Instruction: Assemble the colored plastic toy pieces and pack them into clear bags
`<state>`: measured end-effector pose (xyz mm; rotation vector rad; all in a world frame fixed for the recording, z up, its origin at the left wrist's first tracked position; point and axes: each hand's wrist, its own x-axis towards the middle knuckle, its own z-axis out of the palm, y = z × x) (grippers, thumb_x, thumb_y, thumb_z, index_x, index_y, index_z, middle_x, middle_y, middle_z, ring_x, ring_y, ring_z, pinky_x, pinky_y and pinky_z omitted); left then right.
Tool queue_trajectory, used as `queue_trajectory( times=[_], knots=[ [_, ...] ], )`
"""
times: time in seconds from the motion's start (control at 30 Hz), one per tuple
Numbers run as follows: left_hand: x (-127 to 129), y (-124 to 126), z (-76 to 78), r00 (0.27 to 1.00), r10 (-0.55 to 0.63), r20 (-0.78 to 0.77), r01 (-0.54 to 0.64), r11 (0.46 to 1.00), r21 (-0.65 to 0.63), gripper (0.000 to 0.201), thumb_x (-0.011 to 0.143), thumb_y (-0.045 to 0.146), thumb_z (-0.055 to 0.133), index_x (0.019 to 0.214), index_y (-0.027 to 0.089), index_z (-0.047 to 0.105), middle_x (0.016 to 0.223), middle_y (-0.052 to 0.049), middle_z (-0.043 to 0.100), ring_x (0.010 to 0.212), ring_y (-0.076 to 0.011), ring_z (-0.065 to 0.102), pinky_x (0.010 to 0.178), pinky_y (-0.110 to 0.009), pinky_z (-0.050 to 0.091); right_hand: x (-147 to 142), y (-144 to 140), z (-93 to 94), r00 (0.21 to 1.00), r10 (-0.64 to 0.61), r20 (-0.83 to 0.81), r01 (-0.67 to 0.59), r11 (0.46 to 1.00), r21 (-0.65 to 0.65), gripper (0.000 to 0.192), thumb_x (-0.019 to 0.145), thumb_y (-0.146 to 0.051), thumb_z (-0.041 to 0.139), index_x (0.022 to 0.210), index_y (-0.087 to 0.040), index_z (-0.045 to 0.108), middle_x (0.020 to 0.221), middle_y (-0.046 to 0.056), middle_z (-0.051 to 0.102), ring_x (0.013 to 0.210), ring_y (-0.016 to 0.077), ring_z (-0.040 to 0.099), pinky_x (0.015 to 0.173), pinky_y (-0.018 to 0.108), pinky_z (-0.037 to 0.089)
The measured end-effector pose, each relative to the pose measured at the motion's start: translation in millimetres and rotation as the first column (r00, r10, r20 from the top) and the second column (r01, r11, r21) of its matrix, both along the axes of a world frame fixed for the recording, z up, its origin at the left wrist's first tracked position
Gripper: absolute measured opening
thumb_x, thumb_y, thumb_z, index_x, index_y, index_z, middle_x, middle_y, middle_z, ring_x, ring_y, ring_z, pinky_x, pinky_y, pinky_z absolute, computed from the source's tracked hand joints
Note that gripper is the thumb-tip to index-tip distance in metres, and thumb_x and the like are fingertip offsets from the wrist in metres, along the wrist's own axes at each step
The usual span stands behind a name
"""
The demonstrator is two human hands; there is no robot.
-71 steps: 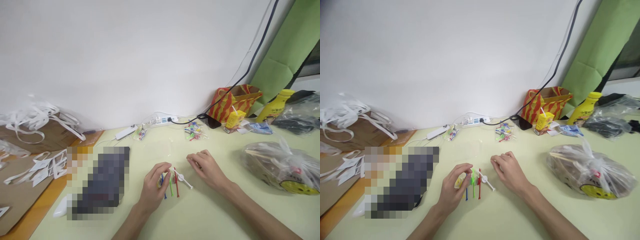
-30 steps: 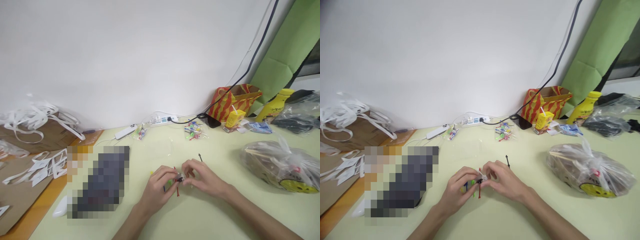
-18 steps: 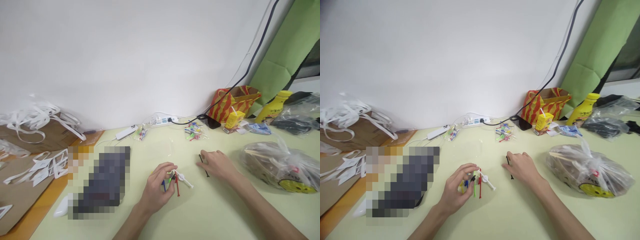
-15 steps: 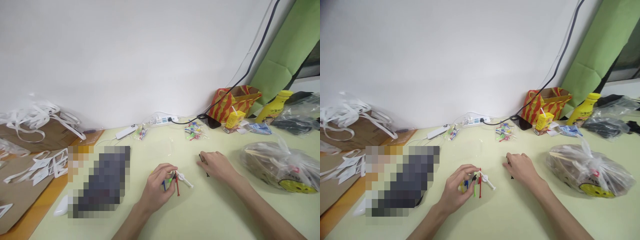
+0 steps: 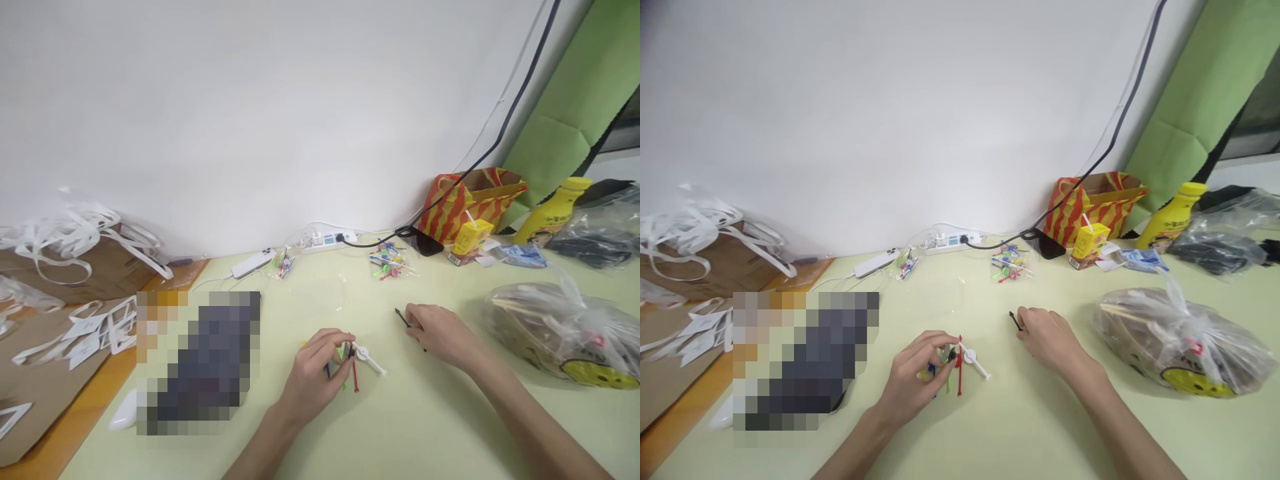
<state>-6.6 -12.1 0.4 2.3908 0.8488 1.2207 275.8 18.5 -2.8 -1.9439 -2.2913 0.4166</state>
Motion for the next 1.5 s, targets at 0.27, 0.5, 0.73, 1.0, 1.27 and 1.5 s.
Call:
queue_trajectory(
  times=[0.27, 0.5, 0.73, 1.0, 1.27, 1.5],
  knots=[
    [1.3, -1.4, -3.5, 0.999, 0.049, 0.024, -0.048, 0.998, -0.031, 0.024, 0.090, 0.011, 0.063, 0.110, 0.022, 0.056, 0.106, -0.008, 0.074, 0.104, -0.0206, 0.071, 0.087, -0.036, 0.060, -2.1, 2.2, -10.1, 1.000, 0.013, 0.024, -0.014, 0.999, 0.035, 0.017, 0.089, -0.010, 0.050, 0.076, -0.021, 0.050, 0.081, 0.005, 0.067, 0.073, 0.0210, 0.061, 0.060, 0.029, 0.026],
    [0.1, 0.7, -2.2, 1.000, 0.012, -0.005, -0.012, 1.000, -0.002, 0.027, 0.093, 0.012, 0.062, 0.119, 0.022, 0.062, 0.104, -0.009, 0.073, 0.101, -0.0215, 0.070, 0.087, -0.038, 0.059, -6.5, 0.2, -4.2, 0.999, -0.039, -0.011, 0.040, 0.992, 0.117, 0.019, 0.088, -0.007, 0.045, 0.077, -0.022, 0.046, 0.079, 0.006, 0.066, 0.072, 0.0210, 0.059, 0.060, 0.029, 0.027],
    [-0.8, 0.1, 0.3, 1.000, 0.016, 0.000, -0.016, 1.000, -0.016, 0.024, 0.094, 0.017, 0.064, 0.117, 0.020, 0.065, 0.105, -0.011, 0.073, 0.103, -0.0235, 0.069, 0.090, -0.041, 0.059, -13.3, 3.7, -5.1, 0.816, -0.050, -0.576, 0.092, 0.995, 0.044, 0.013, 0.089, -0.029, 0.055, 0.079, -0.023, 0.051, 0.077, 0.003, 0.070, 0.070, 0.0200, 0.062, 0.062, 0.030, 0.041],
    [-2.5, -1.6, -2.0, 0.998, 0.047, 0.033, -0.045, 0.998, -0.052, 0.023, 0.094, 0.018, 0.066, 0.117, 0.021, 0.060, 0.101, -0.008, 0.072, 0.091, -0.0193, 0.069, 0.081, -0.034, 0.059, -34.9, -0.8, -3.5, 0.353, -0.125, -0.927, -0.265, 0.937, -0.228, 0.035, 0.072, -0.043, 0.084, 0.082, -0.017, 0.062, 0.062, -0.002, 0.062, 0.052, 0.0119, 0.055, 0.051, 0.025, 0.040],
    [-0.5, -3.3, -1.8, 0.999, 0.008, 0.044, -0.007, 1.000, -0.020, 0.020, 0.091, 0.016, 0.069, 0.110, 0.021, 0.064, 0.092, -0.006, 0.072, 0.086, -0.0189, 0.069, 0.077, -0.031, 0.057, -51.9, -12.5, -3.8, 0.110, -0.194, -0.975, -0.490, 0.843, -0.223, 0.031, 0.079, -0.041, 0.082, 0.086, -0.015, 0.067, 0.072, 0.004, 0.071, 0.063, 0.0145, 0.064, 0.063, 0.028, 0.050],
    [4.5, -7.3, -3.7, 0.997, -0.044, 0.067, 0.046, 0.998, -0.033, 0.027, 0.089, 0.012, 0.070, 0.113, 0.021, 0.064, 0.095, -0.007, 0.074, 0.088, -0.0187, 0.070, 0.080, -0.031, 0.058, -57.1, -19.7, 0.3, 0.050, -0.214, -0.975, -0.580, 0.789, -0.203, 0.025, 0.084, -0.034, 0.079, 0.092, -0.014, 0.066, 0.076, 0.006, 0.073, 0.070, 0.0165, 0.069, 0.067, 0.028, 0.053]
  ],
)
